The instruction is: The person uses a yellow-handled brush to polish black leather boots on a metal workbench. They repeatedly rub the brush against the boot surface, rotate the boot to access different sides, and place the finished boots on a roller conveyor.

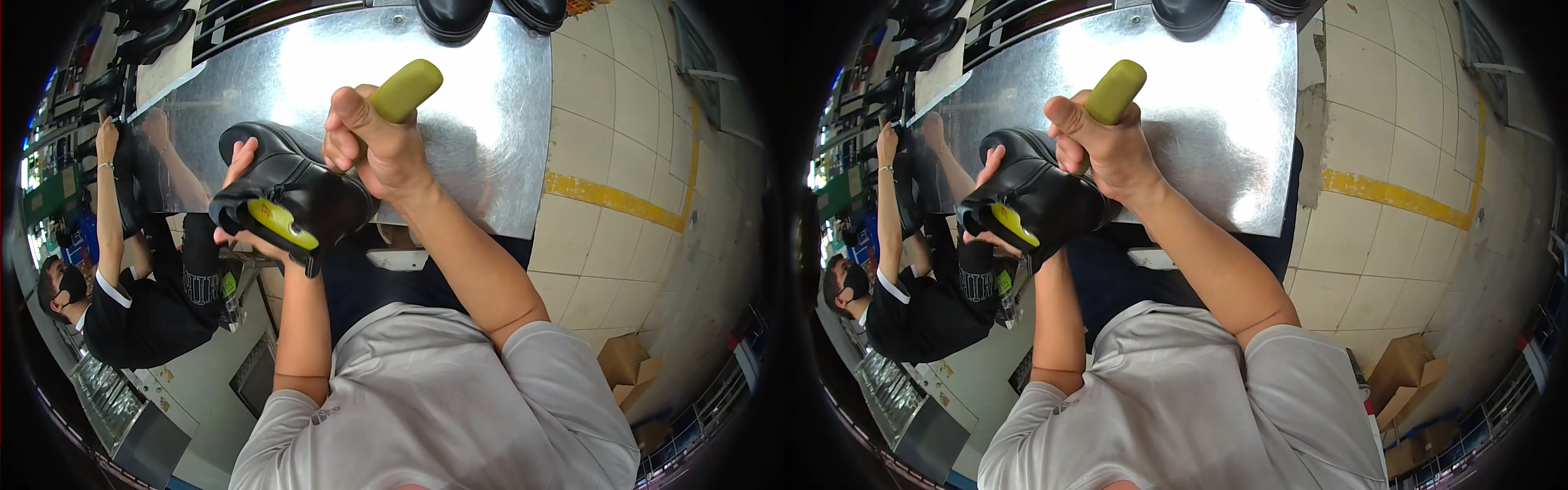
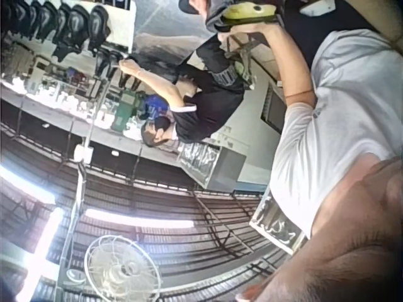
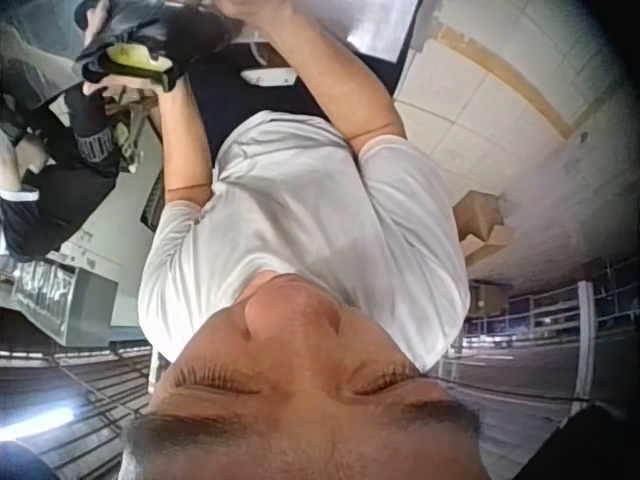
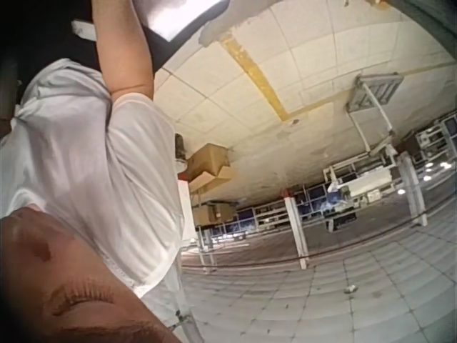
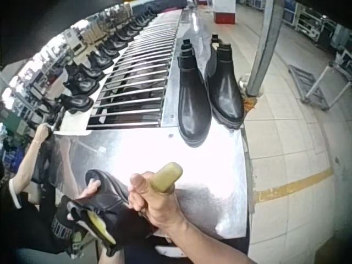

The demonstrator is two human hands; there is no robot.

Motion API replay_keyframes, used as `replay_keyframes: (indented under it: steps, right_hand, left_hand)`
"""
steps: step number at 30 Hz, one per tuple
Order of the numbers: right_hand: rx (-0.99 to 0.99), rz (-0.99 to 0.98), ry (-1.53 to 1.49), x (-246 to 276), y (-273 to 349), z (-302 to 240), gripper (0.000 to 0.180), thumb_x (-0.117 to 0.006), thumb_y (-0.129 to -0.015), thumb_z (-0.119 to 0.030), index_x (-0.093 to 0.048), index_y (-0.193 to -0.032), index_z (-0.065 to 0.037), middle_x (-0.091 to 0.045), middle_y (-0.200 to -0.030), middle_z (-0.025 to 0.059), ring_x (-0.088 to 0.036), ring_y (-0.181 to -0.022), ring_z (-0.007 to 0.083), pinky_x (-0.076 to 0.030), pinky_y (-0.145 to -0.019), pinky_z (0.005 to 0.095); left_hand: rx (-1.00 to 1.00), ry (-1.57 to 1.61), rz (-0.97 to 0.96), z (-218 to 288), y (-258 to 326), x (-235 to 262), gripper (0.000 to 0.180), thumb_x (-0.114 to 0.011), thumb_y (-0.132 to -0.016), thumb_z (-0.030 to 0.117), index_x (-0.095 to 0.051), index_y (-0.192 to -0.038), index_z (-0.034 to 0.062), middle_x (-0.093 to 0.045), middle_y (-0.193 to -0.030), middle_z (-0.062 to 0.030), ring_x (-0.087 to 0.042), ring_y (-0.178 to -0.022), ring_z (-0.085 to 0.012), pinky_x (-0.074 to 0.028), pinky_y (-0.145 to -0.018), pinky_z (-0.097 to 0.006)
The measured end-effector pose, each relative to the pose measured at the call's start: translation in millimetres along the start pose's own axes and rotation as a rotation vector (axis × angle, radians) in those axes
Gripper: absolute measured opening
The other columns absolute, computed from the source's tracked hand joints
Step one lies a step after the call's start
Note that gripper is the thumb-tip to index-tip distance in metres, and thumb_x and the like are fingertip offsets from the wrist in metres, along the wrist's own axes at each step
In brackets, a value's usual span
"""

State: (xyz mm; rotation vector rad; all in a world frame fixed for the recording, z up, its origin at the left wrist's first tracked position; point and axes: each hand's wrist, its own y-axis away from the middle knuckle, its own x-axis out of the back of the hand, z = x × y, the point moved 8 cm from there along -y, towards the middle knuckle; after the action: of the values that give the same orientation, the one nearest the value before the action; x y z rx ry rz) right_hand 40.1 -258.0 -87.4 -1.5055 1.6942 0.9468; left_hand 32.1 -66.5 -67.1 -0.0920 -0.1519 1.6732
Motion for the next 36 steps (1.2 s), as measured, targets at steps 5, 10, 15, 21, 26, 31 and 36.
replay_keyframes:
  steps: [5, 10, 15, 21, 26, 31, 36]
  right_hand:
    - [-0.018, -0.144, -0.063, -1.2, 10.8, 4.4, 0.038, -0.067, -0.102, -0.035, -0.063, -0.08, -0.005, -0.04, -0.053, -0.0004, -0.041, -0.047, 0.0129, -0.038, -0.052, 0.0307]
    - [-0.006, -0.126, -0.137, 11.5, 39.5, -3.6, 0.03, -0.075, -0.097, -0.026, -0.066, -0.08, -0.004, -0.054, -0.062, 0.0019, -0.046, -0.054, 0.0086, -0.034, -0.051, 0.0263]
    - [0.189, -0.136, 0.063, 8.1, 55.0, -19.3, 0.034, -0.065, -0.104, -0.027, -0.062, -0.082, -0.002, -0.048, -0.06, 0.0035, -0.04, -0.052, 0.0153, -0.035, -0.055, 0.0335]
    - [0.288, -0.164, 0.331, 2.0, 71.8, -27.6, 0.03, -0.064, -0.104, -0.028, -0.063, -0.084, -0.005, -0.05, -0.061, 0.0032, -0.042, -0.053, 0.0157, -0.036, -0.053, 0.034]
    - [0.14, -0.131, -0.142, 26.1, 89.8, -15.0, 0.033, -0.052, -0.108, -0.035, -0.064, -0.101, -0.006, -0.046, -0.06, 0.0009, -0.047, -0.055, 0.0155, -0.043, -0.056, 0.034]
    - [0.403, 0.111, 0.492, 27.5, 68.2, -84.4, 0.038, -0.052, -0.102, -0.013, -0.047, -0.133, 0.007, -0.051, -0.066, 0.006, -0.056, -0.06, 0.0171, -0.059, -0.07, 0.0419]
    - [0.177, 0.216, 0.1, 27.5, 55.6, -72.1, 0.03, -0.059, -0.098, -0.01, -0.051, -0.126, -0.002, -0.044, -0.063, 0.002, -0.05, -0.052, 0.0136, -0.05, -0.046, 0.0344]
  left_hand:
    - [0.068, 0.216, 0.182, -34.2, 5.0, 14.8, 0.09, -0.034, -0.099, 0.073, -0.051, -0.138, -0.0065, -0.051, -0.148, -0.0237, -0.041, -0.145, -0.0339, -0.033, -0.123, -0.047]
    - [-0.358, -0.306, -0.092, -10.6, -5.3, 11.7, 0.054, -0.064, -0.095, 0.034, -0.054, -0.131, -0.0054, -0.06, -0.139, -0.0227, -0.047, -0.141, -0.0334, -0.03, -0.125, -0.046]
    - [-0.435, -0.37, -0.132, -4.7, 0.3, 5.4, 0.066, -0.078, -0.086, 0.022, -0.048, -0.138, -0.0051, -0.056, -0.141, -0.0209, -0.049, -0.139, -0.0313, -0.027, -0.126, -0.046]
    - [-0.517, -0.352, -0.126, 7.7, 4.9, -9.2, 0.06, -0.063, -0.1, 0.029, -0.043, -0.143, -0.0065, -0.05, -0.149, -0.0209, -0.048, -0.141, -0.031, -0.028, -0.126, -0.043]
    - [-0.081, 0.247, 0.038, -24.1, 5.3, -3.0, 0.093, -0.02, -0.1, 0.077, -0.049, -0.138, -0.0026, -0.052, -0.145, -0.0212, -0.044, -0.142, -0.0319, -0.032, -0.125, -0.05]
    - [-0.043, 0.376, -0.037, -56.7, 0.2, 22.5, 0.101, -0.025, -0.097, 0.081, -0.031, -0.156, -0.0005, -0.038, -0.157, -0.0182, -0.039, -0.147, -0.0327, -0.036, -0.123, -0.051]
    - [-0.052, 0.737, -0.089, -35.1, 7.2, -4.1, 0.1, -0.024, -0.097, 0.081, -0.03, -0.156, 0.0002, -0.035, -0.159, -0.0184, -0.038, -0.148, -0.033, -0.036, -0.122, -0.051]
